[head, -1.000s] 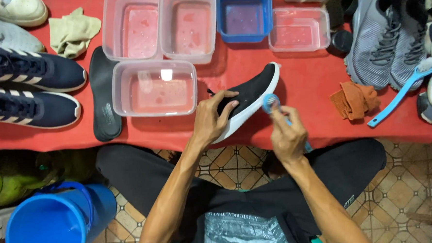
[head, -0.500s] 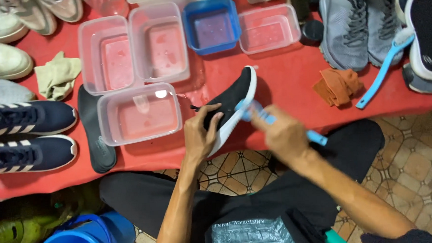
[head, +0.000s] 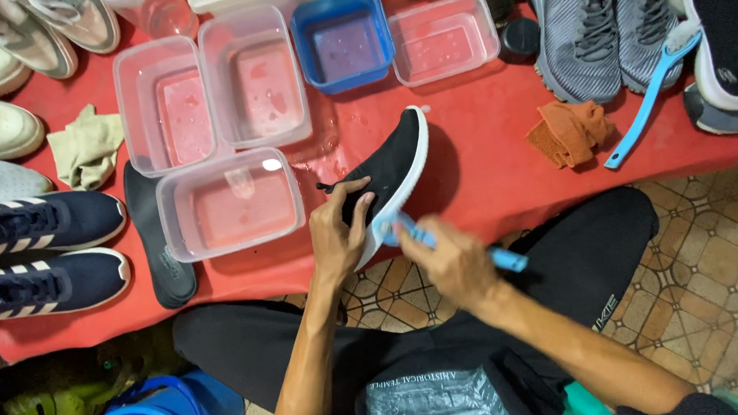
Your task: The person scrubs a black sneaker with a blue brush, repeatedly dipping the brush into containers of soapy water and cleaning the upper and sole. The person rotates the shoe to access different areas and continues scrubbing throughout the clip.
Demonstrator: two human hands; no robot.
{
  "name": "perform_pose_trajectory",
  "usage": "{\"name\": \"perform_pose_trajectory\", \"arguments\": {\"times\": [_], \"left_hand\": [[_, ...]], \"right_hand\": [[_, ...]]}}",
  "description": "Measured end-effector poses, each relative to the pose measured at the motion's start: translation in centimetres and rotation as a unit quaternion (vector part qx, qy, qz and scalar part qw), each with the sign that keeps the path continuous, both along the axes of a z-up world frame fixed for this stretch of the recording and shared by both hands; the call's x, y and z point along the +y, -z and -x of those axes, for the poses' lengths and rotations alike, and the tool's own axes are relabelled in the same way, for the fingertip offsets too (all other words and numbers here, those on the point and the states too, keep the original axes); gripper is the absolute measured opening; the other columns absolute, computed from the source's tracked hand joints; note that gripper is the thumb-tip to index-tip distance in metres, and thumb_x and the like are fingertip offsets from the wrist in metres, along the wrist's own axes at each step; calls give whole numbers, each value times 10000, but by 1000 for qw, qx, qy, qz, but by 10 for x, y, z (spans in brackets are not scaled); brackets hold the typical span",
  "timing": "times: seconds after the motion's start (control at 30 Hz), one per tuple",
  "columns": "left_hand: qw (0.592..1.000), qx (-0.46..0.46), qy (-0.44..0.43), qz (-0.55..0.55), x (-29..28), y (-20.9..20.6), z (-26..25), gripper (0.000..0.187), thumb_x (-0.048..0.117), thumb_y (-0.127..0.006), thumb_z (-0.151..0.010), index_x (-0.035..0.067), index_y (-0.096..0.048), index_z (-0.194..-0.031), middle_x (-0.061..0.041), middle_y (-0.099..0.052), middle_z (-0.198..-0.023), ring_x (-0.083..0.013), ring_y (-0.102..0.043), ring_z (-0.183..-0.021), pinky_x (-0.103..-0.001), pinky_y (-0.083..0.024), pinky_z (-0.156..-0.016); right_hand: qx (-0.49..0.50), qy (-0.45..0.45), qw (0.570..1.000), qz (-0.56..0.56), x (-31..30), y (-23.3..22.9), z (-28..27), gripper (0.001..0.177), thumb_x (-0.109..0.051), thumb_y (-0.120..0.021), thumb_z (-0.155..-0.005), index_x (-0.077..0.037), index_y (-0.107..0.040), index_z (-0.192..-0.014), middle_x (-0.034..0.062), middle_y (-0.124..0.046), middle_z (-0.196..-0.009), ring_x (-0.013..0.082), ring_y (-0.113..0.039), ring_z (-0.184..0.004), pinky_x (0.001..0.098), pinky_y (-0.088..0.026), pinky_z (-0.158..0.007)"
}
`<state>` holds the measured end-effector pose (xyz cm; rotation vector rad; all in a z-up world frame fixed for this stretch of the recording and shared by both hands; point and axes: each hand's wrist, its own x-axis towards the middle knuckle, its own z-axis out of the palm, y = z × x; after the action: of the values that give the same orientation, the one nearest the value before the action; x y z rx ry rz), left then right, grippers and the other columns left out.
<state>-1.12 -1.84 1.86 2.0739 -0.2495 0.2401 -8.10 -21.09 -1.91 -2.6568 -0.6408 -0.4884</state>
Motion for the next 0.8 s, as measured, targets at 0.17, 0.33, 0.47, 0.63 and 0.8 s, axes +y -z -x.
{"name": "perform_pose_trajectory", "arguments": {"times": [0.17, 0.33, 0.47, 0.63, 0.8], "left_hand": [[1000, 11, -2, 22, 2, 1, -1, 171, 208, -675, -973, 116, -735, -1104, -130, -781, -871, -375, -742, -772, -398, -574, -665], [999, 10, 5, 36, 4, 5, -6, 176, 205, -681, -972, 96, -740, -1098, -132, -788, -894, -365, -752, -802, -389, -576, -679], [999, 7, 4, 39, 6, 7, -4, 173, 192, -691, -964, 94, -746, -1096, -138, -785, -887, -358, -753, -800, -386, -577, -681], [999, 8, 17, 35, 1, 4, -3, 174, 175, -689, -962, 86, -747, -1101, -138, -788, -884, -363, -752, -785, -389, -578, -664], [998, 20, 56, 32, 2, 3, -4, 161, 164, -723, -929, 95, -764, -1069, -121, -794, -851, -334, -764, -756, -362, -578, -641]], "right_hand": [[-4, 118, 976, -183, -24, 47, -26, 72, -311, -676, -991, -243, -692, -1007, -96, -618, -691, 158, -636, -517, 254, -508, -457], [-96, 12, 994, -46, -31, 24, -42, 49, -237, -673, -983, -225, -719, -971, -6, -657, -747, 167, -641, -610, 287, -554, -551], [-63, 18, 998, -14, -48, 28, -44, 278, -167, -554, -1017, -236, -727, -1223, 1, -634, -968, 212, -687, -799, 337, -591, -641], [-22, 8, 1000, 10, -65, -41, -66, 200, -117, -585, -942, -193, -731, -1054, 13, -589, -853, 266, -657, -701, 358, -554, -592], [-13, -92, 996, 0, -77, -45, -67, 267, -31, -557, -909, -165, -745, -1043, 84, -642, -827, 322, -674, -709, 413, -552, -617]]}}
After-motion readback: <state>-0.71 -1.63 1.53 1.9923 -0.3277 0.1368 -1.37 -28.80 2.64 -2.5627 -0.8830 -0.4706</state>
